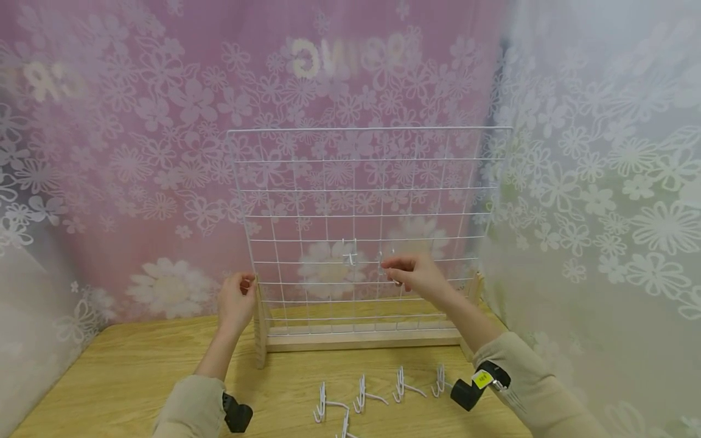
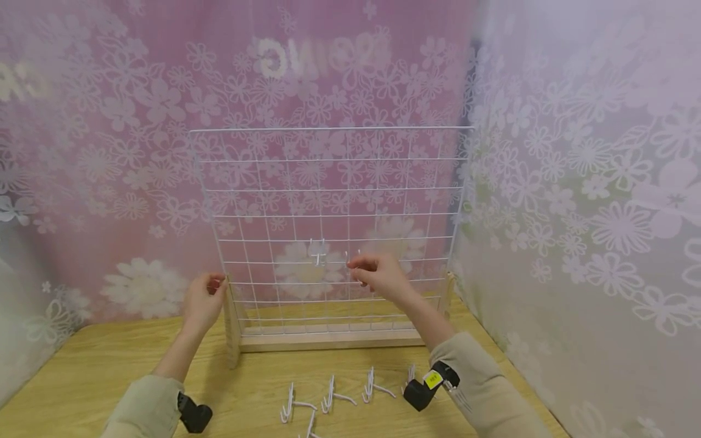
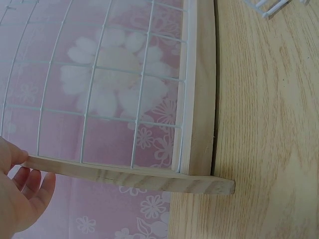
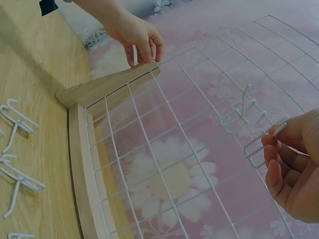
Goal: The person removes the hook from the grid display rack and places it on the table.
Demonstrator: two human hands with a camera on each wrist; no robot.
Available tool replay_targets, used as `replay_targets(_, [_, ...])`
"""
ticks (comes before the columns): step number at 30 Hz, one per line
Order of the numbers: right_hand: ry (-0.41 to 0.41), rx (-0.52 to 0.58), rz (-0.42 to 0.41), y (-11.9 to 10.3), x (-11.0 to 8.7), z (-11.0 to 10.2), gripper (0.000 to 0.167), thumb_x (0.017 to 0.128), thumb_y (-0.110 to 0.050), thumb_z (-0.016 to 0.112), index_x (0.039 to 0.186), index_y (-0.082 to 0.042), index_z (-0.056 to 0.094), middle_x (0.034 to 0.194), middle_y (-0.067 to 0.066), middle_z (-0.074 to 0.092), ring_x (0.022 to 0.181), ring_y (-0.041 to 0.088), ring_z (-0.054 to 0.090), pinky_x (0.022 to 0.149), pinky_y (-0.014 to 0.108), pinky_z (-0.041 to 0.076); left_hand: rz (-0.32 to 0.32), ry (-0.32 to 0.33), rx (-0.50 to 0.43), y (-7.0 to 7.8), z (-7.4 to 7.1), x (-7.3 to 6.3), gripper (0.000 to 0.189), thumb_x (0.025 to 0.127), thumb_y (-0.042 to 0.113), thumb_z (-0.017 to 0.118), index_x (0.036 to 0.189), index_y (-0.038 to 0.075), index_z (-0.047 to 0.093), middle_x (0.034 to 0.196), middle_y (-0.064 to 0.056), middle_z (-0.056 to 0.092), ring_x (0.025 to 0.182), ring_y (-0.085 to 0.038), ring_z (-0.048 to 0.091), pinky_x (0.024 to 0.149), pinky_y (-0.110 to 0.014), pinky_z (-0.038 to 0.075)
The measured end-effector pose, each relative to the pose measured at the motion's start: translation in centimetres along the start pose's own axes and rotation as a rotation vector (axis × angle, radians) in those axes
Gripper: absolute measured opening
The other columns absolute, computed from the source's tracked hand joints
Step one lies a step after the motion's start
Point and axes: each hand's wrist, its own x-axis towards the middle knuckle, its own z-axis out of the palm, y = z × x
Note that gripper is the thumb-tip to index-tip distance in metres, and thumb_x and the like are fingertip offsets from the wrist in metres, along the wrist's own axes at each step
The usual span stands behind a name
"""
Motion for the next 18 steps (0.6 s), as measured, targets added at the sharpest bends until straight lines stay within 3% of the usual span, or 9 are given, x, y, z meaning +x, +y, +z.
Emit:
replay_targets(11, [-0.015, -0.021, -0.005, 1.2, -1.7, 0.6, 0.026, 0.091, -0.01, 0.059, 0.111, 0.005, 0.063, 0.08, 0.006, 0.062, 0.063, 0.017, 0.05, 0.052, 0.029, 0.045, 0.022, 0.009, 0.0, -0.2, 0.0, 0.1, 0.016, 0.088, 0.001, 0.055, 0.102, -0.006, 0.059, 0.095, -0.022, 0.055, 0.086, -0.034, 0.053, 0.074, -0.043, 0.044])
replay_targets(18, [-0.005, -0.063, 0.065, 2.1, -3.1, 1.3, 0.023, 0.09, -0.013, 0.06, 0.109, 0.001, 0.066, 0.079, 0.004, 0.062, 0.063, 0.021, 0.051, 0.053, 0.029, 0.046, 0.016, 0.004, 0.0, 0.1, 0.0, 0.0, 0.017, 0.088, 0.0, 0.055, 0.103, -0.006, 0.059, 0.095, -0.023, 0.055, 0.086, -0.034, 0.053, 0.074, -0.044, 0.044])
